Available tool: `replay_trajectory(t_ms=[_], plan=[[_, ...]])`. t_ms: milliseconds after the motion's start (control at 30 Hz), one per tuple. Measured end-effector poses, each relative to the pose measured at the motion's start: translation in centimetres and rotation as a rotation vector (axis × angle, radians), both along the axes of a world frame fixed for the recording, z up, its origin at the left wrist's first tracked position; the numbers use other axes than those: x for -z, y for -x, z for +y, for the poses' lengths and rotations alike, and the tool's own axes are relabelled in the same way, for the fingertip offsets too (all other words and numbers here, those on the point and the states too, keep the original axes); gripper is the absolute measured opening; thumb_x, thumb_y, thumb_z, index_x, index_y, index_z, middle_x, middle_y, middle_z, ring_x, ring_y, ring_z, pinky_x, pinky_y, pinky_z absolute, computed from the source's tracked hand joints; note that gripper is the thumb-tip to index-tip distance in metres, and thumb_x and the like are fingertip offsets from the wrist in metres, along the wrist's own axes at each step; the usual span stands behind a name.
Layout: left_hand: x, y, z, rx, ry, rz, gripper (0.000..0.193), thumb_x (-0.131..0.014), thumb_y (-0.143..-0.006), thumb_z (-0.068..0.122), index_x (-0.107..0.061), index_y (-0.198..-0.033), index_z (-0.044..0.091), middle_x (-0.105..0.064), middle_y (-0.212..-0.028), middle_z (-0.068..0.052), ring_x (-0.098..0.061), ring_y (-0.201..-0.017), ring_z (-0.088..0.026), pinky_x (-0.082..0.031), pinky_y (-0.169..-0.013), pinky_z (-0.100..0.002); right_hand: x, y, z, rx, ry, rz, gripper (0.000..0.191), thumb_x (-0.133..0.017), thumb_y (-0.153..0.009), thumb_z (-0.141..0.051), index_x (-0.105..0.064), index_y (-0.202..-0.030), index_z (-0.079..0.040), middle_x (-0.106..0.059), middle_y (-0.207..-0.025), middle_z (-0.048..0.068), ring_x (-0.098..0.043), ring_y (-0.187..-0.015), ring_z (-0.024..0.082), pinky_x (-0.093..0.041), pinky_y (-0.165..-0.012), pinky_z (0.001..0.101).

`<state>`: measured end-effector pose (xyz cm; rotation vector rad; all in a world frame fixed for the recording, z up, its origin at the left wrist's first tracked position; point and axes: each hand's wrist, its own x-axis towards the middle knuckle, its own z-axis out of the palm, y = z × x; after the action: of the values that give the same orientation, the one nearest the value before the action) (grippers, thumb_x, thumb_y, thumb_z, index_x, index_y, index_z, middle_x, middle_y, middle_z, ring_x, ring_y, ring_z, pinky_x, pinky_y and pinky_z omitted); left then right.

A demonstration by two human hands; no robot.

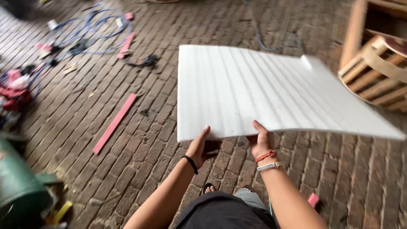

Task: The person sprays adhesive onto a padded furniture frame on the floor using a spray gun, then lays a sheet of white foam padding over the glued surface and presses it down. They use a hand saw to trim the foam along the frame edge and continue spraying and fitting foam pieces.

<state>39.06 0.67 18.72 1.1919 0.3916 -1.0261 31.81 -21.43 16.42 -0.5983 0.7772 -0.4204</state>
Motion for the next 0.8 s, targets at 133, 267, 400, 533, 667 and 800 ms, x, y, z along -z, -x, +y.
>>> replay_trajectory(t_ms=[133, 267, 400, 533, 667, 800], plan=[[-4.7, -1.8, 7.2, 0.384, -0.075, -0.340, 0.053, -0.067, -0.098, 0.048, -0.078, -0.123, 0.003, -0.079, -0.095, -0.011, -0.074, -0.077, -0.020, -0.059, -0.071, -0.037, 1.9, -11.6, 8.2, -0.168, 0.082, -0.054, 0.040, -0.073, -0.084, -0.003, -0.063, -0.123, -0.005, -0.070, -0.117, 0.008, -0.068, -0.105, 0.026, -0.057, -0.093, 0.0425], [-4.4, -11.1, 12.5, 0.001, -0.510, -1.303, 0.029, -0.070, -0.092, 0.022, -0.073, -0.119, 0.010, -0.077, -0.104, -0.013, -0.076, -0.092, -0.027, -0.060, -0.082, -0.039, 5.8, -21.2, 17.0, -0.372, 0.097, 0.013, 0.038, -0.078, -0.088, -0.001, -0.066, -0.124, 0.001, -0.071, -0.121, 0.009, -0.067, -0.109, 0.024, -0.054, -0.097, 0.0366], [-0.6, -24.3, 19.1, -0.022, -1.055, -1.610, 0.043, -0.078, -0.073, 0.017, -0.077, -0.113, 0.003, -0.070, -0.106, -0.020, -0.065, -0.093, -0.039, -0.053, -0.074, -0.045, 8.3, -30.8, 23.8, -0.609, 0.017, -0.080, 0.037, -0.072, -0.085, -0.002, -0.066, -0.121, -0.007, -0.070, -0.116, 0.007, -0.067, -0.105, 0.023, -0.056, -0.092, 0.0382], [1.6, -34.2, 25.1, -0.046, -1.109, -1.380, 0.010, -0.077, -0.082, 0.017, -0.077, -0.090, 0.013, -0.070, -0.092, -0.008, -0.067, -0.092, -0.031, -0.055, -0.077, -0.043, 7.2, -42.2, 29.3, -0.832, -0.094, -0.004, 0.030, -0.068, -0.090, -0.003, -0.067, -0.119, 0.000, -0.072, -0.112, 0.009, -0.068, -0.100, 0.024, -0.057, -0.087, 0.0378], [1.2, -42.6, 31.4, -0.049, -1.125, -1.383, 0.005, -0.077, -0.080, 0.014, -0.073, -0.083, 0.012, -0.070, -0.089, -0.006, -0.067, -0.087, -0.029, -0.055, -0.075, -0.042, 5.1, -51.7, 34.3, -0.909, -0.029, 0.008, 0.033, -0.070, -0.087, 0.000, -0.066, -0.119, -0.003, -0.072, -0.108, 0.007, -0.068, -0.098, 0.022, -0.057, -0.085, 0.0355], [1.3, -51.4, 37.3, -0.008, -1.074, -1.447, 0.011, -0.077, -0.083, 0.016, -0.068, -0.082, 0.010, -0.069, -0.087, -0.006, -0.069, -0.083, -0.028, -0.055, -0.072, -0.040, 5.0, -61.5, 39.0, -1.010, 0.046, 0.075, 0.033, -0.071, -0.085, -0.002, -0.066, -0.118, -0.004, -0.072, -0.105, 0.005, -0.068, -0.095, 0.021, -0.056, -0.081, 0.0361]])
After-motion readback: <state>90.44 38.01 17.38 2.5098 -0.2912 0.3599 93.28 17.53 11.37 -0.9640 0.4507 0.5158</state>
